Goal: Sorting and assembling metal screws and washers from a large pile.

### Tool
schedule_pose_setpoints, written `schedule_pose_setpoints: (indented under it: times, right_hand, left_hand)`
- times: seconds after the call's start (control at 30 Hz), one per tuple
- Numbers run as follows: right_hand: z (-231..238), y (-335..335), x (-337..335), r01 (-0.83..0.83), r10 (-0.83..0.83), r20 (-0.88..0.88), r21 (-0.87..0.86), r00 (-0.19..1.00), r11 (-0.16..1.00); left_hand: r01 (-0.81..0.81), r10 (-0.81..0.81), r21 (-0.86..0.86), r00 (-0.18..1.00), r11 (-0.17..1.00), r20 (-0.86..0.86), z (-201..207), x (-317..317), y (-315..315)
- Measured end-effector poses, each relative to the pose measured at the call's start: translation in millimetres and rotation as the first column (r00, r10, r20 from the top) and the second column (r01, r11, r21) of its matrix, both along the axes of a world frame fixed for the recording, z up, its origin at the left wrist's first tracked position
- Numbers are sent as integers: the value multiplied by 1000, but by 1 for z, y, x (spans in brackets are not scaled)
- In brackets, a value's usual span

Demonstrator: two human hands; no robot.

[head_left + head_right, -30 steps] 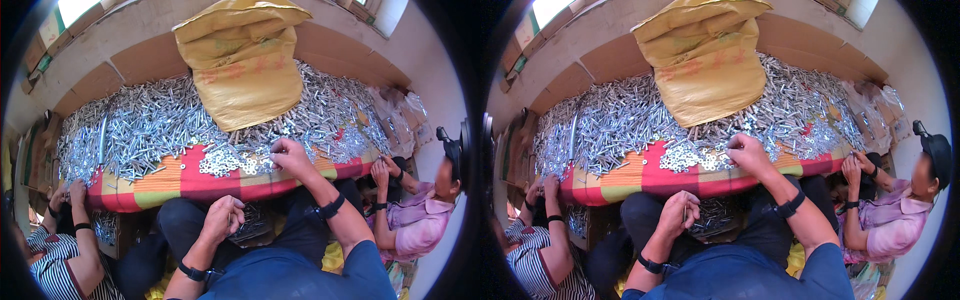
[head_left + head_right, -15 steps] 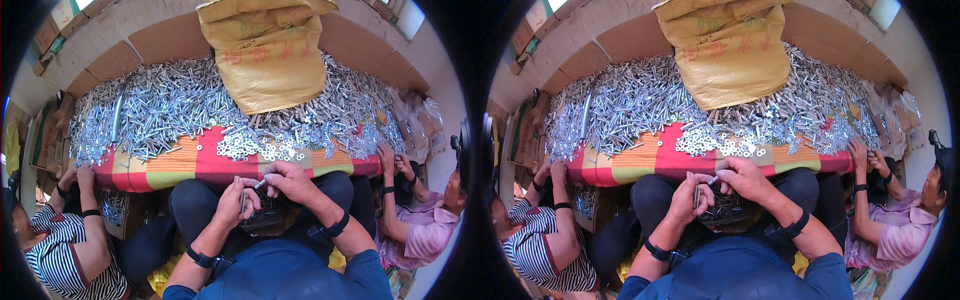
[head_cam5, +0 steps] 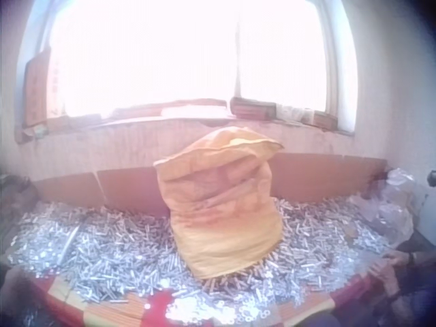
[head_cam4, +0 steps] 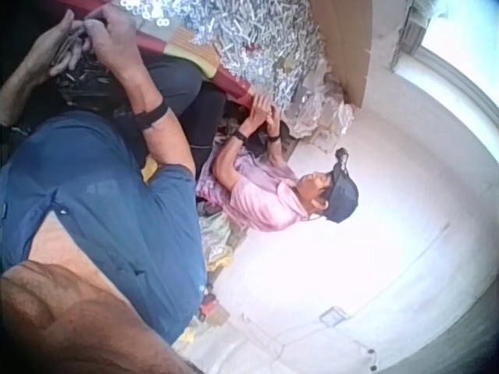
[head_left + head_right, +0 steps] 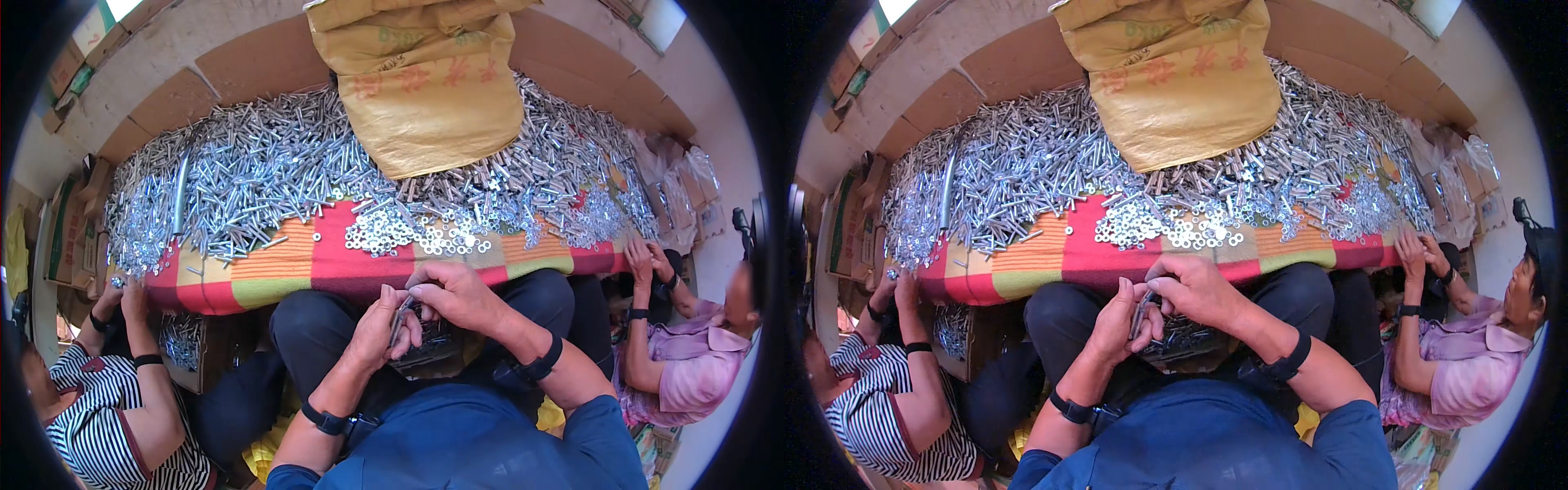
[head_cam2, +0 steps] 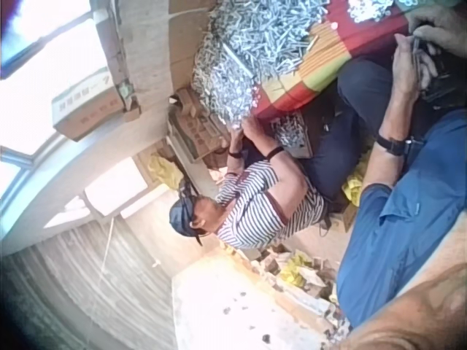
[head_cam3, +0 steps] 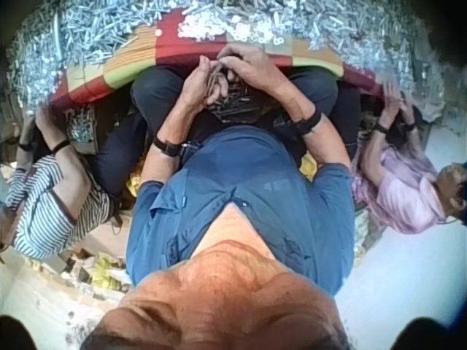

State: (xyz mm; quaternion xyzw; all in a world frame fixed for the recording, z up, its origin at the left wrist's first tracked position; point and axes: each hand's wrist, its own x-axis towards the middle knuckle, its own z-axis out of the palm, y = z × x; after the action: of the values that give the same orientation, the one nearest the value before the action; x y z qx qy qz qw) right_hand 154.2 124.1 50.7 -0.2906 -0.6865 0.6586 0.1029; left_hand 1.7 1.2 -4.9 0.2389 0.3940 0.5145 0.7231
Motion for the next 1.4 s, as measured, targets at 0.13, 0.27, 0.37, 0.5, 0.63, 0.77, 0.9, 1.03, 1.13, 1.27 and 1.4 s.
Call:
schedule_pose_setpoints:
  times: [0.13, 0.27, 0.37, 0.5, 0.63, 0.77, 0.9, 1.03, 1.13, 1.27, 1.4]
  right_hand:
    - [-4, 2, 2, -12, 12, -24, -5, 1000, 1000]
    - [-4, 5, 3, -86, 92, 34, -141, 995, 986]
    - [-7, 9, 6, -113, 143, 112, -240, 983, 964]
    - [-12, -3, 7, -121, 136, 133, -115, 982, 986]
    - [-16, -19, 12, -179, 187, 12, -236, 982, 955]
    - [-27, -21, 21, -2, -20, -51, -410, 999, 912]
    - [-37, -8, 36, 157, -388, -148, -742, 910, 652]
    - [-36, -10, 37, 189, -288, -113, -524, 951, 831]
    - [-19, -11, 34, 141, -186, -94, -357, 978, 923]
    - [2, 13, 31, 134, -131, 53, -52, 990, 990]
    - [-40, 67, 52, 138, -315, 56, 818, 947, 558]
  left_hand:
    - [15, -16, -12, 999, 1000, -41, 1, 2, 0]
    - [58, -67, -80, 990, 995, -124, -2, 3, -3]
    - [88, -104, -88, 975, 992, -197, 5, 6, -2]
    - [138, -142, -34, 940, 990, -311, 4, 3, -1]
    - [38, -55, -64, 958, 997, -280, 1, 10, 1]
    - [-124, 94, -170, 981, 978, -172, -5, 8, 1]
    - [-133, 135, -61, 990, 989, 32, -3, 5, 0]
    - [-60, 62, 46, 997, 997, -39, -1, 4, -3]
    - [-33, 35, 19, 991, 999, -128, 1, 5, -4]
    - [-51, 52, 17, 989, 999, -135, -6, 4, -4]
    - [-99, 97, 0, 977, 995, -192, 2, 8, 0]
